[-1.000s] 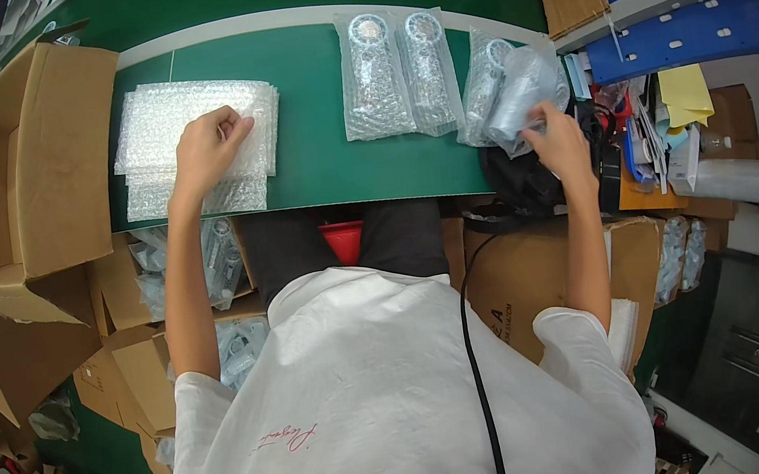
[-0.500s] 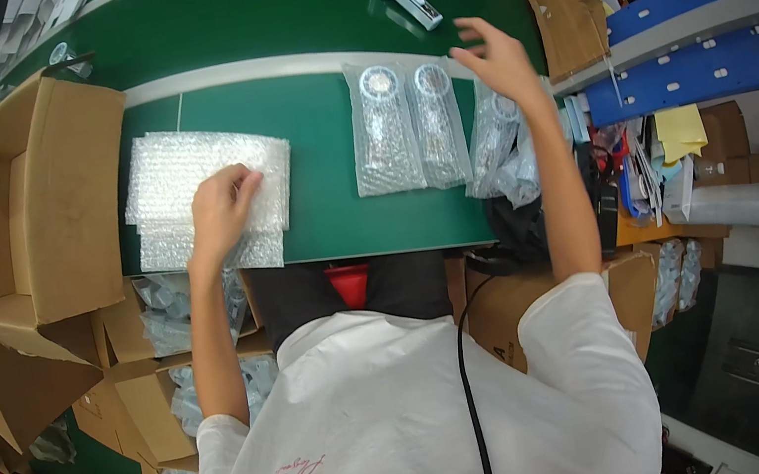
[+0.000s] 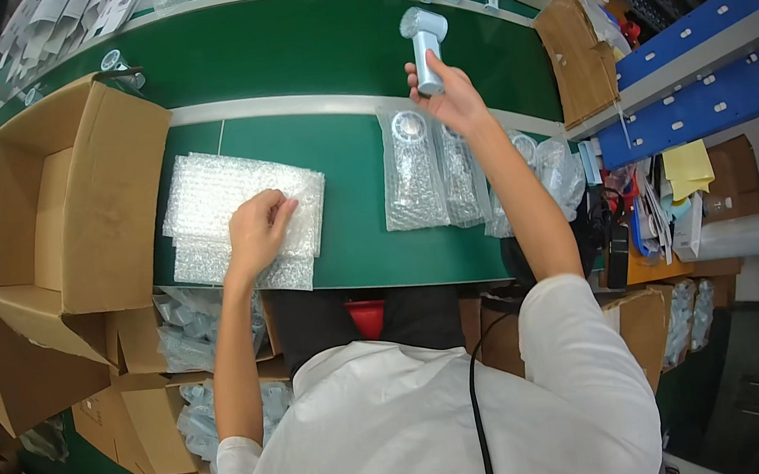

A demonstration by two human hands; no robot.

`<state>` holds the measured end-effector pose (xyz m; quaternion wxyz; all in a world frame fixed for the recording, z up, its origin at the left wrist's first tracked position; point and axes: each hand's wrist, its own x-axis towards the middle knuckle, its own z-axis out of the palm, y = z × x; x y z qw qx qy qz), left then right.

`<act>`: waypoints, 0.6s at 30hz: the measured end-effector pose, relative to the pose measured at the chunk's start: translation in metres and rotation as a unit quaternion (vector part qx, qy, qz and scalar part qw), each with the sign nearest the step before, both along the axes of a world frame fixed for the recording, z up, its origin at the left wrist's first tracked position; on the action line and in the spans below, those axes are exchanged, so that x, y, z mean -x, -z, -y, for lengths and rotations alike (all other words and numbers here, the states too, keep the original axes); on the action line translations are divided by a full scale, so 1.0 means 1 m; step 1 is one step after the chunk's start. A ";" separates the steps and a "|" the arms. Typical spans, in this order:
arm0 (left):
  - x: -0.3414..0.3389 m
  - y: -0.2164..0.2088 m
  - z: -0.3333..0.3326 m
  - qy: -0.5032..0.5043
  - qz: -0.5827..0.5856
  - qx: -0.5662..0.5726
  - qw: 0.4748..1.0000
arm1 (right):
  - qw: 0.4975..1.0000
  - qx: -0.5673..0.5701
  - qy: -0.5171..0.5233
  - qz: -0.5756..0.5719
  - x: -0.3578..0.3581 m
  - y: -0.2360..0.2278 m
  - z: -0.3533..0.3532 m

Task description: Packaging handheld electronic fans or massagers into plastic bags and bubble wrap sleeves at a factory workstation.

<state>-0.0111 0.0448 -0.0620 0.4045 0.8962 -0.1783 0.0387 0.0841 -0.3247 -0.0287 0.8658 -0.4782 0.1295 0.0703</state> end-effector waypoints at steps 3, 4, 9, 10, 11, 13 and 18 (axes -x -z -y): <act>0.001 -0.001 -0.002 0.009 -0.022 -0.002 1.000 | 0.999 0.013 0.001 0.042 0.086 -0.050 -0.059; -0.002 -0.002 -0.002 0.011 -0.032 -0.005 0.999 | 0.982 0.151 0.011 0.111 0.107 -0.054 -0.073; -0.014 -0.004 -0.007 0.046 -0.058 0.011 0.997 | 0.686 0.607 0.089 0.390 0.140 -0.034 -0.098; -0.013 -0.005 -0.008 0.061 -0.069 0.019 0.996 | 0.563 0.685 0.109 0.449 0.144 -0.027 -0.103; -0.012 -0.005 -0.009 0.057 -0.071 0.018 0.996 | 0.565 0.682 0.107 0.451 0.146 -0.022 -0.108; -0.011 -0.005 -0.008 0.057 -0.089 0.040 0.994 | 0.580 0.682 0.088 0.437 0.145 -0.010 -0.118; -0.013 0.001 -0.010 0.042 -0.122 0.138 0.982 | 0.645 0.657 -0.006 0.389 0.149 0.006 -0.140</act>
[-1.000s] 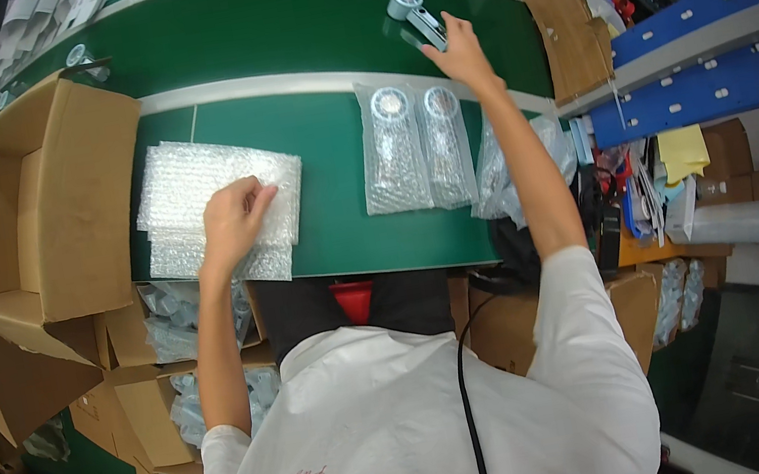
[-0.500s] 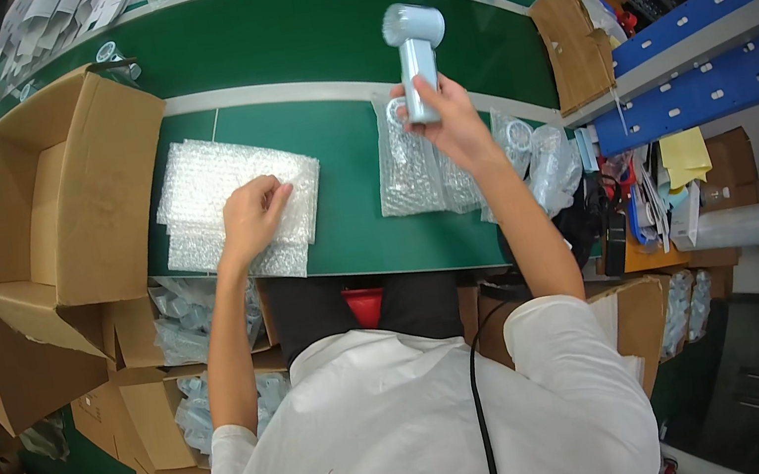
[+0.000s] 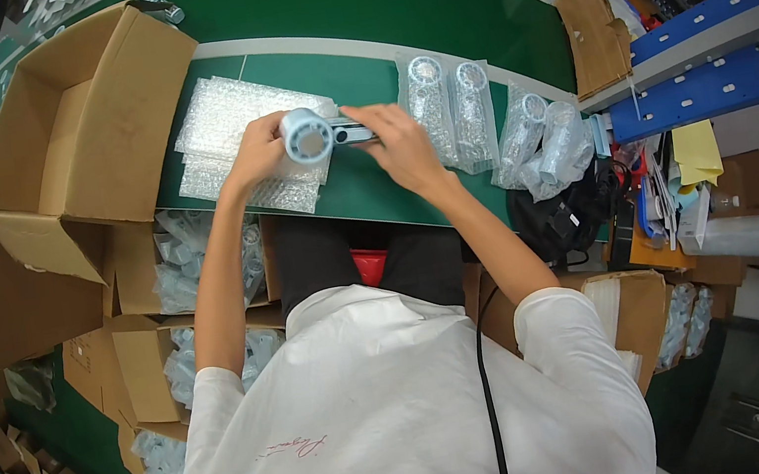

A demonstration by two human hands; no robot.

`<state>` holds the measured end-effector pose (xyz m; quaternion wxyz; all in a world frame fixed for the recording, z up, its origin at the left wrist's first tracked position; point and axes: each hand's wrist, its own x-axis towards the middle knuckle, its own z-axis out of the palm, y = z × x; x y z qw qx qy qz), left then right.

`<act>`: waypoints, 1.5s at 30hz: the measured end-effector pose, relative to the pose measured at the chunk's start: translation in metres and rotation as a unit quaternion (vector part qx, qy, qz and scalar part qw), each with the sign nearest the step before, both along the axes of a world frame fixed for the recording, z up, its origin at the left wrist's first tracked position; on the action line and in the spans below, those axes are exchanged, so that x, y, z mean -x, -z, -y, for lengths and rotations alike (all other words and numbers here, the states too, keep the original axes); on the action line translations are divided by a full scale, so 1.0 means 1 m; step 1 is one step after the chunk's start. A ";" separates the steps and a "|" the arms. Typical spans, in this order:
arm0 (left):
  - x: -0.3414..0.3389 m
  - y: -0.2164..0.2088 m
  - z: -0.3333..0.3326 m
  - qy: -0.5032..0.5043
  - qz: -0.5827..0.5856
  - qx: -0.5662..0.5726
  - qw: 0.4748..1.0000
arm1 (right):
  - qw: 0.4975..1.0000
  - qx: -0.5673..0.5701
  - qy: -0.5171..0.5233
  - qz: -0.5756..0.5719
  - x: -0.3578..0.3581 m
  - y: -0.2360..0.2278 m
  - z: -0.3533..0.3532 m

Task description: Packaging handheld electronic fans or massagers into plastic bags and bubble wrap sleeves at a factory workstation.

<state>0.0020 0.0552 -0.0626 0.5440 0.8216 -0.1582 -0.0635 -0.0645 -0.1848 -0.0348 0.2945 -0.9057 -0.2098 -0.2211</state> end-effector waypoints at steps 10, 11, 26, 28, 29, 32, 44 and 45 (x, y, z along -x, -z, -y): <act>-0.020 0.003 0.000 0.001 -0.030 0.085 0.996 | 0.981 0.020 0.019 -0.194 0.026 0.026 0.002; -0.024 0.000 0.004 0.010 -0.009 0.091 0.996 | 0.978 0.056 0.028 -0.198 0.028 0.012 0.001; 0.118 -0.084 0.156 0.124 0.417 -0.013 0.900 | 0.902 -0.273 0.192 -0.274 0.153 -0.064 0.039; 0.131 -0.081 0.167 0.131 0.389 0.001 0.912 | 0.932 -0.148 0.230 -0.237 0.165 -0.061 0.038; 0.132 -0.080 0.167 0.134 0.382 0.004 0.915 | 0.930 -0.157 0.235 -0.233 0.170 -0.065 0.041; 0.129 -0.076 0.169 0.140 0.362 0.013 0.921 | 0.926 -0.183 0.251 -0.217 0.179 -0.077 0.053; 0.156 -0.073 0.205 0.150 0.372 0.012 0.916 | 0.846 -0.375 0.328 -0.188 0.219 -0.066 0.095; 0.160 -0.075 0.207 0.132 0.374 0.003 0.918 | 0.852 -0.374 0.310 -0.194 0.218 -0.066 0.087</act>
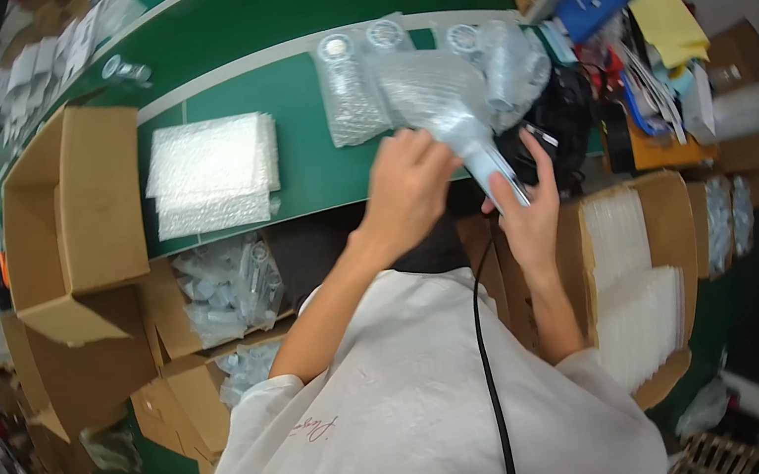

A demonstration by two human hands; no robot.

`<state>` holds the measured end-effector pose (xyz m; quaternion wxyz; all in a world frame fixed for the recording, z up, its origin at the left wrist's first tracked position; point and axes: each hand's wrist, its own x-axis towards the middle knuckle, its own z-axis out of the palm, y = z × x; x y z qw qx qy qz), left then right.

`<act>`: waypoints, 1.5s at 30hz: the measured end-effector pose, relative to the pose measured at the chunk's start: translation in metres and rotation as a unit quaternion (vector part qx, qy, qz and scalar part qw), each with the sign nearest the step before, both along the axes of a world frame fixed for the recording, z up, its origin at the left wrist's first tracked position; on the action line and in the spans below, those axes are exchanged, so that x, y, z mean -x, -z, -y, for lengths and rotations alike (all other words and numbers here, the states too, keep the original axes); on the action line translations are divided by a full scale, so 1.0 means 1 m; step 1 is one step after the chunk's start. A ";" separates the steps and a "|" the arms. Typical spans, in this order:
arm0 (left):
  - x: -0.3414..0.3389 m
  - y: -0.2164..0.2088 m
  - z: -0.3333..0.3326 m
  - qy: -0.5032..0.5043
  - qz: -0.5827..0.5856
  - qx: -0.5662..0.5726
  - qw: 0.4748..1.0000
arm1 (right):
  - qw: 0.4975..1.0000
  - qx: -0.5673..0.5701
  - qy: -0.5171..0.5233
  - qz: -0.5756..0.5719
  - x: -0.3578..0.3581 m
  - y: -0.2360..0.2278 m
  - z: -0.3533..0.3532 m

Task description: Packaging handheld electronic fans or massagers into plastic bags and bubble wrap sleeves at a factory workstation.

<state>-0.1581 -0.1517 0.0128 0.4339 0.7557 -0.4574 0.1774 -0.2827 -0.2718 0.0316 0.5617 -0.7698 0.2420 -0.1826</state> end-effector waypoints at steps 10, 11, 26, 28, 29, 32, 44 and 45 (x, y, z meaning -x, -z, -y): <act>0.015 -0.026 0.013 0.037 -0.037 0.046 0.998 | 0.943 -0.322 -0.002 0.080 -0.014 -0.008 -0.012; 0.012 -0.030 0.014 0.041 -0.048 0.051 0.997 | 0.959 -0.275 -0.010 0.064 -0.018 -0.016 -0.009; 0.004 -0.012 -0.030 -0.030 0.011 0.072 0.997 | 0.989 -0.035 -0.146 0.010 -0.049 0.017 -0.015; 0.008 -0.007 -0.038 -0.044 -0.004 0.074 0.996 | 0.981 -0.131 -0.143 -0.005 -0.046 0.008 -0.017; 0.007 -0.005 -0.044 -0.048 -0.019 0.077 0.996 | 0.979 -0.152 -0.133 0.034 -0.048 0.010 -0.023; 0.007 -0.007 -0.080 -0.118 -0.060 0.144 0.981 | 0.969 -0.202 -0.137 0.041 -0.048 -0.001 -0.044; -0.017 0.036 -0.099 -0.122 -0.186 0.074 0.972 | 0.953 -0.290 -0.073 0.055 -0.045 0.013 -0.084; -0.018 0.035 -0.092 -0.067 -0.198 0.067 0.976 | 0.944 -0.319 -0.043 0.073 -0.044 0.014 -0.085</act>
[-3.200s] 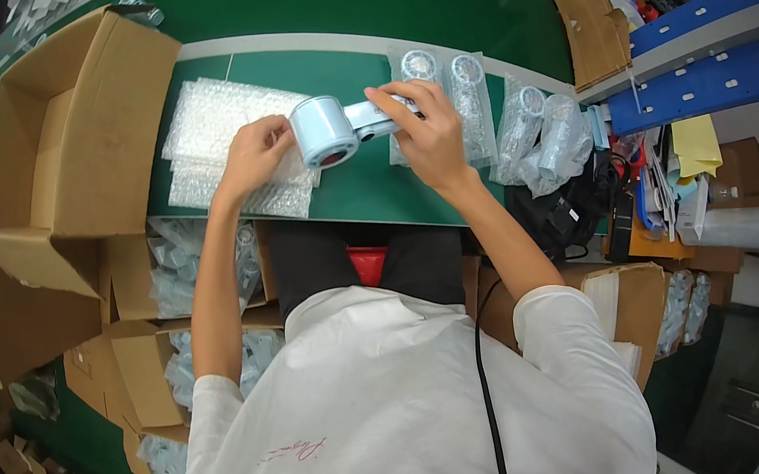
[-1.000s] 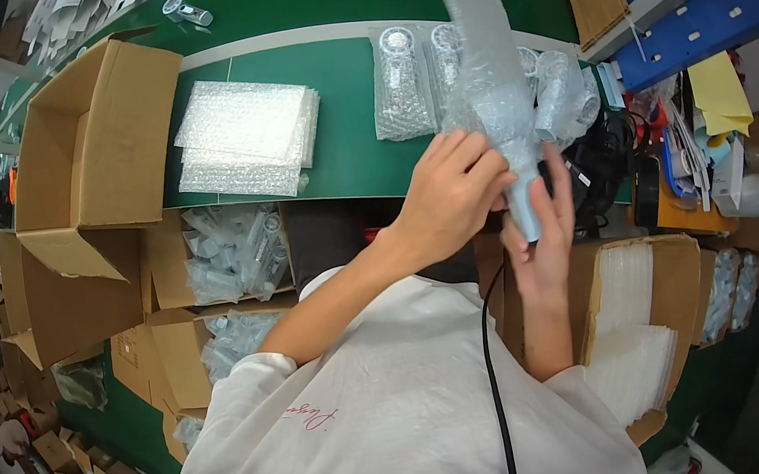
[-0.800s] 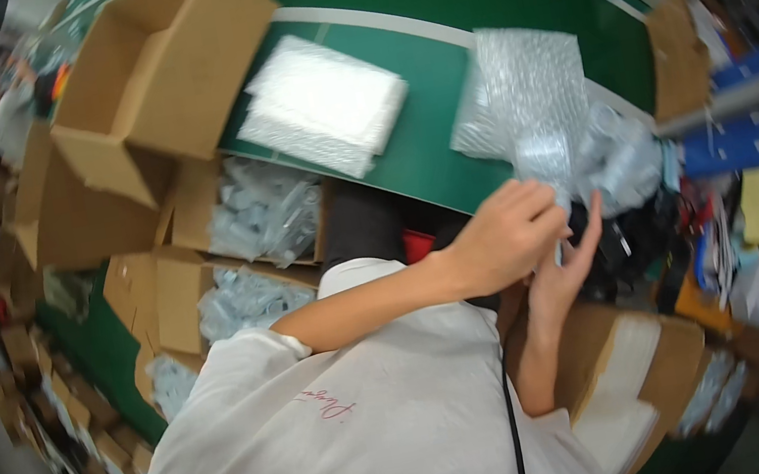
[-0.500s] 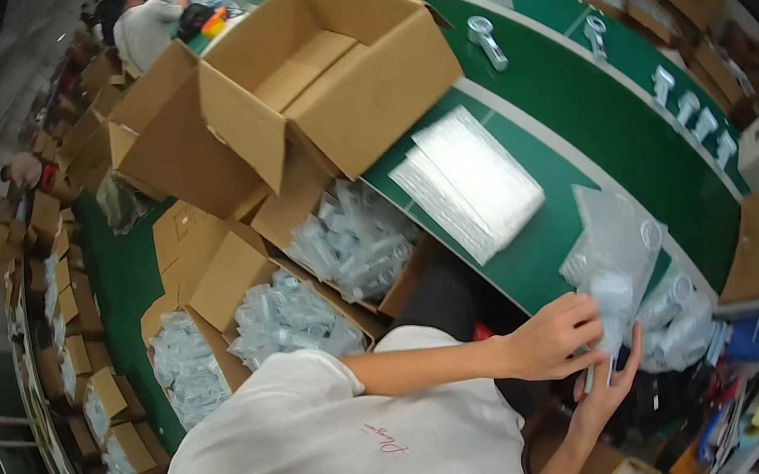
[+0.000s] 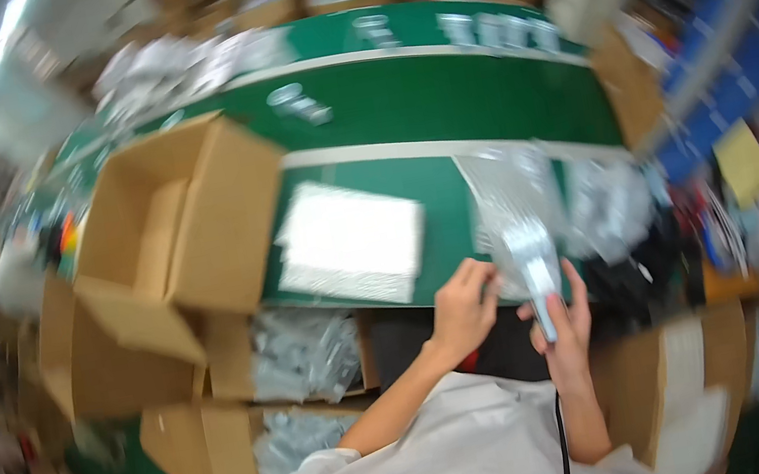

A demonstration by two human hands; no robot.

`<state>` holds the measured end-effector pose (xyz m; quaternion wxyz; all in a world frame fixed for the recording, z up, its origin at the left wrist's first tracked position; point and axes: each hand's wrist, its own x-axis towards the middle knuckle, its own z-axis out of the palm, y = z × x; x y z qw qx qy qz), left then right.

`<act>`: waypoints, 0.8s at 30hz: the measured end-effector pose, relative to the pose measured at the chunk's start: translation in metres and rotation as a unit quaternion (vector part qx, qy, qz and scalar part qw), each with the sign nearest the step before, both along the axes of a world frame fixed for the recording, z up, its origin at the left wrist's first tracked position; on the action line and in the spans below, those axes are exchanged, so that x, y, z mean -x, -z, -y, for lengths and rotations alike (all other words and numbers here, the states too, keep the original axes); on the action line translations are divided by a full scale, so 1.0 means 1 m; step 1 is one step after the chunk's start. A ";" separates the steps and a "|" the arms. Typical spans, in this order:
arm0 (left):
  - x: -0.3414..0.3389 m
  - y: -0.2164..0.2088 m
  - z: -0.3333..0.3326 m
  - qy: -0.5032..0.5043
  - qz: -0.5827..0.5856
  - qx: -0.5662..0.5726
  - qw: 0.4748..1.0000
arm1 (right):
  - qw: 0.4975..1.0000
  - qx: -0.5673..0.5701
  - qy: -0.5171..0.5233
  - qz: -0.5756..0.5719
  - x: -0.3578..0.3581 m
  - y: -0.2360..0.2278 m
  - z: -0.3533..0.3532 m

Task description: Packaging handheld electronic fans or massagers into plastic bags and bubble wrap sleeves at a factory workstation.

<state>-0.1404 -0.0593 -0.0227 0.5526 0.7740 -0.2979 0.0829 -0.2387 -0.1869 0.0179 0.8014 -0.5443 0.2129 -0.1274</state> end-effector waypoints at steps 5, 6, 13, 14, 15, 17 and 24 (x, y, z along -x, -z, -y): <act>0.033 -0.024 0.038 0.144 -0.063 0.081 0.984 | 0.962 -0.210 0.148 0.086 0.024 0.006 0.013; 0.046 -0.027 0.042 0.149 -0.082 0.122 0.978 | 0.953 -0.233 0.166 0.102 0.027 0.000 0.010; 0.065 -0.027 0.074 0.191 -0.003 0.167 0.967 | 0.974 0.189 0.099 -0.071 0.083 -0.037 0.016; 0.068 -0.029 0.076 0.198 0.015 0.154 0.968 | 0.949 0.281 0.085 -0.118 0.090 -0.044 0.020; 0.073 -0.032 0.079 0.205 0.005 0.145 0.968 | 0.950 0.271 0.089 -0.128 0.101 -0.052 0.027; 0.079 -0.040 0.085 0.225 -0.002 0.114 0.968 | 0.881 0.403 0.051 -0.244 0.117 -0.068 0.046; 0.004 -0.045 0.091 0.275 0.119 -0.122 0.946 | 0.835 0.461 0.264 -0.144 0.243 -0.138 0.078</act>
